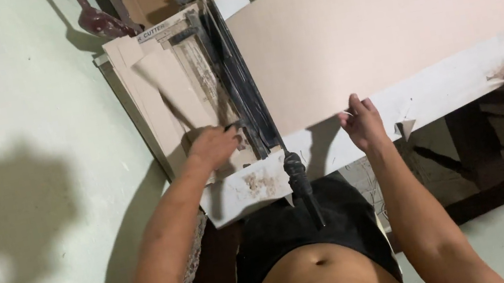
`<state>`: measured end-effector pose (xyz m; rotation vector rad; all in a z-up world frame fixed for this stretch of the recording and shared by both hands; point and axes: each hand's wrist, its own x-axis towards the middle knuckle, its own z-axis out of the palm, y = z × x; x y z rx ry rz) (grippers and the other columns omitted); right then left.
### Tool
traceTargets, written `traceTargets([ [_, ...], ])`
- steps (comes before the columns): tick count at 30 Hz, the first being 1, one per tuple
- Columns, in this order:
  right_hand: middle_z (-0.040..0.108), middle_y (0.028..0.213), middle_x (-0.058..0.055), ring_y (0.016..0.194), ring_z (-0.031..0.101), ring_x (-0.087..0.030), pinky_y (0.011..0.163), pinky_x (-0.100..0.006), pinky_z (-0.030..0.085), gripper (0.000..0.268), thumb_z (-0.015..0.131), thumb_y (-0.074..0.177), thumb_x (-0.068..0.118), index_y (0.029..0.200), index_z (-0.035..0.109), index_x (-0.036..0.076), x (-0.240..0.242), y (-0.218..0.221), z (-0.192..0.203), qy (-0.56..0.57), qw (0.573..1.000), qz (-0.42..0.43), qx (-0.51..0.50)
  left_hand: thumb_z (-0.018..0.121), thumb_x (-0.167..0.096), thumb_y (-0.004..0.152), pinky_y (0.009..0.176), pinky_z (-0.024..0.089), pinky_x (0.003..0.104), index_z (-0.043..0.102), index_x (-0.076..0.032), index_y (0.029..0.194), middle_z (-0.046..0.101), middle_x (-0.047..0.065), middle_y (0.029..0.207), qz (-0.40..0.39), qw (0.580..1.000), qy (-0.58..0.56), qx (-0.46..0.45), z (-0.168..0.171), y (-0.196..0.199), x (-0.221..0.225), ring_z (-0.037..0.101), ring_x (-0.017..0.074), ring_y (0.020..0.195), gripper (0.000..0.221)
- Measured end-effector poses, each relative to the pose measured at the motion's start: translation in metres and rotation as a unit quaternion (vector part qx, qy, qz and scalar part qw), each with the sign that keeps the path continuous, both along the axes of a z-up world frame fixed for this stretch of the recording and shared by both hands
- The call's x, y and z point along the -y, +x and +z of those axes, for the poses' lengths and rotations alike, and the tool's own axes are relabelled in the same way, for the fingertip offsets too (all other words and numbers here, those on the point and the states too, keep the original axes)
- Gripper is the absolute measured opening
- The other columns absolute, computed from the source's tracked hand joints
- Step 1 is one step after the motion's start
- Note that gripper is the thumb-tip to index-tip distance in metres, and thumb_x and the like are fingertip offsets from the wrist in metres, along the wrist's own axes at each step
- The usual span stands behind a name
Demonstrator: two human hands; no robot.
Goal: Using a manual sliding paper cutter to trim large sheets of paper or cardboard on a workbench.
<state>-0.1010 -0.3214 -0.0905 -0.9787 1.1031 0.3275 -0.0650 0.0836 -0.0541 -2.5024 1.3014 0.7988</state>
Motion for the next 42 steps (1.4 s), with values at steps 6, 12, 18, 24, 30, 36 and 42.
traceTargets([
  [6, 0.068, 0.086, -0.003, 0.083, 0.078, -0.024, 0.079, -0.038, 0.068, 0.02, 0.069, 0.103, 0.017, 0.097, 0.049, 0.017, -0.012, -0.028, 0.014, 0.02, 0.999, 0.0, 0.028, 0.058, -0.022, 0.094, 0.076, 0.041, 0.04, 0.062, -0.017, 0.11, 0.051, 0.004, 0.126, 0.083, 0.989, -0.118, 0.041, 0.029, 0.014, 0.008, 0.054, 0.0256, 0.095, 0.018],
  [12, 0.065, 0.095, -0.008, 0.088, 0.078, -0.031, 0.082, -0.048, 0.068, 0.021, 0.066, 0.104, 0.017, 0.114, 0.049, 0.01, -0.039, -0.01, 0.007, -0.046, 0.996, 0.06, 0.05, 0.061, -0.032, 0.1, 0.107, 0.034, 0.055, 0.045, -0.013, 0.151, 0.037, 0.018, 0.149, 0.565, 0.818, -0.102, 0.04, 0.048, 0.039, 0.036, 0.035, 0.0438, 0.138, 0.056],
  [18, 0.066, 0.098, -0.01, 0.088, 0.078, -0.032, 0.082, -0.048, 0.068, 0.023, 0.065, 0.105, 0.019, 0.12, 0.053, 0.008, -0.041, 0.009, 0.007, -0.047, 0.991, 0.102, 0.069, 0.064, -0.028, 0.102, 0.114, 0.032, 0.056, 0.039, -0.008, 0.151, 0.028, 0.023, 0.155, 0.566, 0.817, -0.1, 0.044, 0.041, 0.032, 0.014, 0.027, 0.0455, 0.144, 0.059],
  [24, 0.071, 0.098, -0.013, 0.085, 0.078, -0.028, 0.078, -0.044, 0.068, 0.022, 0.066, 0.104, 0.024, 0.119, 0.057, 0.01, -0.042, 0.012, 0.022, -0.062, 0.988, 0.13, 0.047, 0.068, -0.025, 0.098, 0.108, 0.045, 0.05, 0.034, -0.013, 0.159, 0.031, 0.022, 0.155, 0.467, 0.856, -0.14, 0.171, 0.036, 0.02, -0.017, 0.043, 0.0419, 0.135, 0.071],
  [30, 0.073, 0.1, -0.014, 0.087, 0.078, -0.027, 0.078, -0.042, 0.067, 0.02, 0.065, 0.105, 0.025, 0.118, 0.058, 0.011, -0.041, 0.01, 0.017, -0.071, 0.986, 0.145, 0.046, 0.07, -0.023, 0.095, 0.092, 0.048, 0.047, 0.043, -0.012, 0.154, 0.045, 0.017, 0.14, 0.508, 0.814, -0.151, 0.238, 0.033, 0.016, -0.036, 0.051, 0.035, 0.118, 0.065],
  [36, 0.074, 0.1, -0.014, 0.087, 0.077, -0.027, 0.082, -0.047, 0.065, 0.018, 0.066, 0.105, 0.026, 0.116, 0.06, 0.012, -0.042, 0.013, 0.025, -0.089, 0.982, 0.159, 0.043, 0.078, -0.036, 0.093, 0.089, 0.049, 0.049, 0.033, -0.015, 0.153, 0.04, 0.014, 0.139, 0.645, 0.715, -0.101, 0.25, 0.009, 0.01, -0.057, 0.046, 0.0329, 0.119, 0.077],
  [42, 0.074, 0.102, -0.014, 0.09, 0.077, -0.028, 0.085, -0.049, 0.064, 0.017, 0.064, 0.106, 0.026, 0.116, 0.06, 0.013, -0.043, 0.013, 0.031, -0.086, 0.983, 0.162, 0.029, 0.065, -0.042, 0.101, 0.079, 0.058, 0.041, 0.041, -0.014, 0.147, 0.042, 0.01, 0.13, 0.739, 0.648, -0.113, 0.143, 0.027, 0.01, -0.06, 0.052, 0.0281, 0.114, 0.059],
])
